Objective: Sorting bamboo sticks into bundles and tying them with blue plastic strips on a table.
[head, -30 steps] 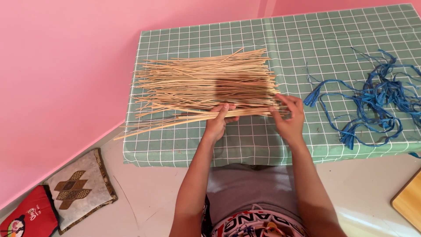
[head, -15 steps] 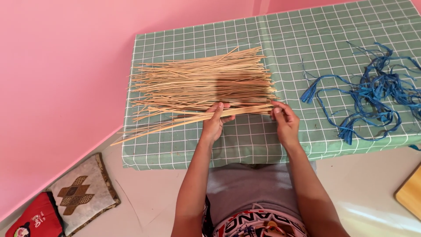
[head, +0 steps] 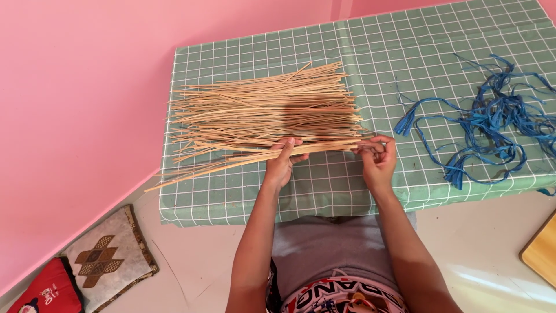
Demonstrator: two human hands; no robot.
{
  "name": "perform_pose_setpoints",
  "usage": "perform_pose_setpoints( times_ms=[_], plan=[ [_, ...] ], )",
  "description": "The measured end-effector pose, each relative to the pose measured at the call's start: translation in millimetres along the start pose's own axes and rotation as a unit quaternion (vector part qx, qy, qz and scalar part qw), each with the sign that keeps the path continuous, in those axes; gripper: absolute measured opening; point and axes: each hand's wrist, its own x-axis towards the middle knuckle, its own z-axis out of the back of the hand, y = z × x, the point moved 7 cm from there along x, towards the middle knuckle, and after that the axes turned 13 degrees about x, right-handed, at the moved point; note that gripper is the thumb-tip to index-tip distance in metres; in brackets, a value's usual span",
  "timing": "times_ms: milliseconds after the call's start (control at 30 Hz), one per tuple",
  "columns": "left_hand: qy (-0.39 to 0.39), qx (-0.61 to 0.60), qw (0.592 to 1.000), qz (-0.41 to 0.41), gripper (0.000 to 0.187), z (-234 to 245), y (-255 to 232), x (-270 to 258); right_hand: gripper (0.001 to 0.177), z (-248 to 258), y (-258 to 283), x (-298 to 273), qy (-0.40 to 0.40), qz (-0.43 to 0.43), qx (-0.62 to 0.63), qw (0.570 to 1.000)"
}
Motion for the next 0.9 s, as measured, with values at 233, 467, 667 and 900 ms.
perform_pose_setpoints(
  times_ms=[233, 467, 667, 900],
  plan=[
    [0.005, 0.012, 1.0, -0.003, 0.028, -2.5, 3.0, 1.2, 0.016, -5.3, 6.2, -0.8, -0.045, -0.01, 0.015, 0.999],
    [-0.005, 0.013, 1.0, 0.001, 0.023, 0.8, 8.7, 2.3, 0.026, -7.1, 7.5, -0.5, -0.07, -0.038, -0.024, 0.997],
    [-0.011, 0.009, 1.0, 0.001, 0.022, -0.7, 5.6, 0.6, 0.014, -7.3, 8.0, -0.2, -0.075, -0.037, -0.05, 0.995],
    [-0.018, -0.007, 1.0, 0.016, 0.025, 3.3, 7.1, 2.8, 0.004, 3.3, 11.0, 7.4, -0.091, -0.029, -0.014, 0.995]
  ],
)
